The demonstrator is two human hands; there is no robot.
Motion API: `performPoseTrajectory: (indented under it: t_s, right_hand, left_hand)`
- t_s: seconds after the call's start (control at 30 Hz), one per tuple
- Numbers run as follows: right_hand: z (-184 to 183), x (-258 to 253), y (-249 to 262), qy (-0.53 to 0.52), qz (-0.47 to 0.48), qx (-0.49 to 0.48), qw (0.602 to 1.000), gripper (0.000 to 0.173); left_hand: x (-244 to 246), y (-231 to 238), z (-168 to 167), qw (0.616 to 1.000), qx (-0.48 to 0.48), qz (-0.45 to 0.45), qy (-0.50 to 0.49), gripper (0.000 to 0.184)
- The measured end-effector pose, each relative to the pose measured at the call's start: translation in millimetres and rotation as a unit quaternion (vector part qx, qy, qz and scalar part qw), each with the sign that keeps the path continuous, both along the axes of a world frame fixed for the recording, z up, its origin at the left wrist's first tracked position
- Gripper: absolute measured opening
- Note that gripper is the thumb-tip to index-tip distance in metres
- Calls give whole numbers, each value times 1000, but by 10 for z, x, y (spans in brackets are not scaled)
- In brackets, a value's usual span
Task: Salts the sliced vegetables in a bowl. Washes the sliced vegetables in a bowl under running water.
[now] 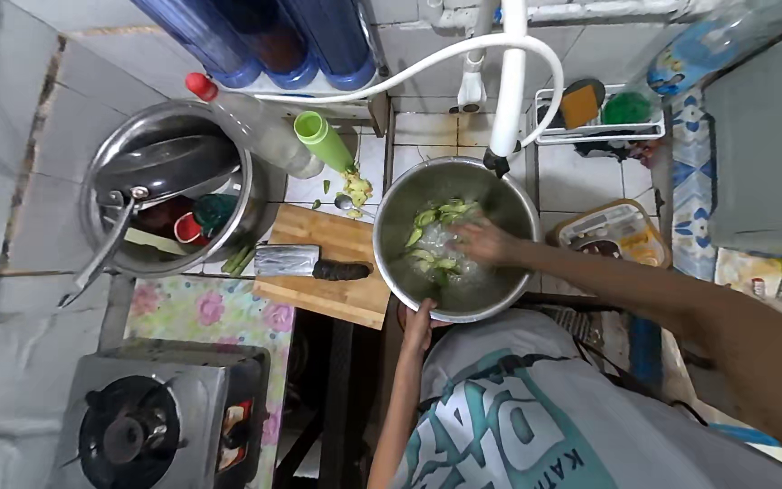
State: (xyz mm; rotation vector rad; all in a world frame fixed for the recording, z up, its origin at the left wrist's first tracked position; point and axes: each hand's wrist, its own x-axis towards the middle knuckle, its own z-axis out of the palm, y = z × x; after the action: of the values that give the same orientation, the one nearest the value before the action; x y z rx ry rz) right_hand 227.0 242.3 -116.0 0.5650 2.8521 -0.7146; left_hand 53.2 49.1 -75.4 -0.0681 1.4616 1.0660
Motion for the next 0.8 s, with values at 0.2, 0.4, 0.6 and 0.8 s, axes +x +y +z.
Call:
performPoseTrajectory:
  t_s: [0.2,0.4,0.6,0.8]
  right_hand:
    - [324,81,-297,-111,-39,-135,984,33]
    - [-116,-56,32,-170,-167,-13,971,56]
    - [-435,-858,-121,-114,-249,-35,961,49]
    - [-555,-516,147,-52,-132,12,990,57]
  left_hand:
    - [10,-5,8,1000,0,9,-16,35]
    - [59,30,72,1000,4,9,-20,36]
    - [144,122,44,999,11,28,-18,35]
    - [63,98,65,1000,9,7,-16,35]
